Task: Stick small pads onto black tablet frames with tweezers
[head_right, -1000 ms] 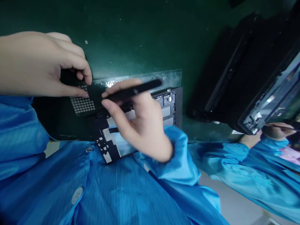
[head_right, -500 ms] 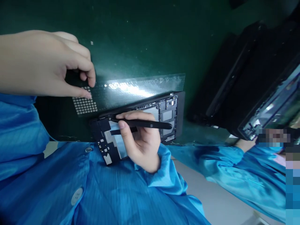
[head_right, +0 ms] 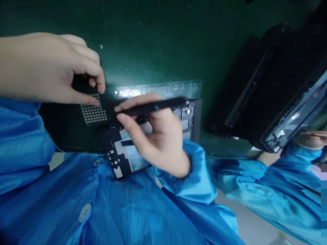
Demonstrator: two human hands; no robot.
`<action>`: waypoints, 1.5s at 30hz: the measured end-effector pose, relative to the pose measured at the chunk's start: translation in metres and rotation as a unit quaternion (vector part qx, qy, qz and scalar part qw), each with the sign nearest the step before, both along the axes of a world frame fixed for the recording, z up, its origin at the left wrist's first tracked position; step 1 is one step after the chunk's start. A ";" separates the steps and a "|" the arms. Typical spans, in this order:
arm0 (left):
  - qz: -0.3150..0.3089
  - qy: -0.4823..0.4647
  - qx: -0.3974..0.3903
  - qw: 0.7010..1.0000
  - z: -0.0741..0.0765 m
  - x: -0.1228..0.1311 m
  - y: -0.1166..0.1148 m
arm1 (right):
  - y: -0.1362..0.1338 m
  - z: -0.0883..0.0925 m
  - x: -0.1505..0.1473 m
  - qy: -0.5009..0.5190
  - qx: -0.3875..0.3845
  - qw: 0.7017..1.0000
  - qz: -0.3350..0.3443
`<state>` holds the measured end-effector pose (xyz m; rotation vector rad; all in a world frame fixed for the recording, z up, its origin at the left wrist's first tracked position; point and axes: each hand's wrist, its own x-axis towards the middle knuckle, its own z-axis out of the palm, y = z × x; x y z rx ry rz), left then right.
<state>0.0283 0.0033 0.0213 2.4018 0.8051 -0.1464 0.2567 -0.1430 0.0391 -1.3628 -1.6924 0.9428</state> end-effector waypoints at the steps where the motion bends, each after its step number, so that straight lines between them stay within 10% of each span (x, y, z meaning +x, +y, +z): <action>1: -0.002 0.001 0.002 1.000 0.001 0.000 0.000 | 0.011 -0.003 0.000 -0.002 -0.007 0.999 0.034; 8: 0.013 -0.007 -0.036 0.999 -0.001 -0.001 0.001 | 0.035 -0.029 0.000 -0.017 -0.065 0.991 0.116; 21: -0.011 -0.004 0.000 1.000 0.000 0.000 0.003 | 0.040 -0.023 0.000 -0.021 -0.057 0.987 0.146; 30: -0.020 -0.063 0.025 0.997 -0.019 -0.008 0.004 | -0.054 -0.031 -0.010 0.083 0.068 0.962 -0.251; 40: -0.014 -0.068 0.027 0.997 -0.028 -0.018 0.012 | -0.059 -0.045 -0.012 0.048 0.104 0.972 -0.207; 45: -0.004 -0.064 0.021 0.998 -0.027 -0.015 0.010 | -0.058 -0.021 -0.007 -0.041 0.105 0.986 -0.120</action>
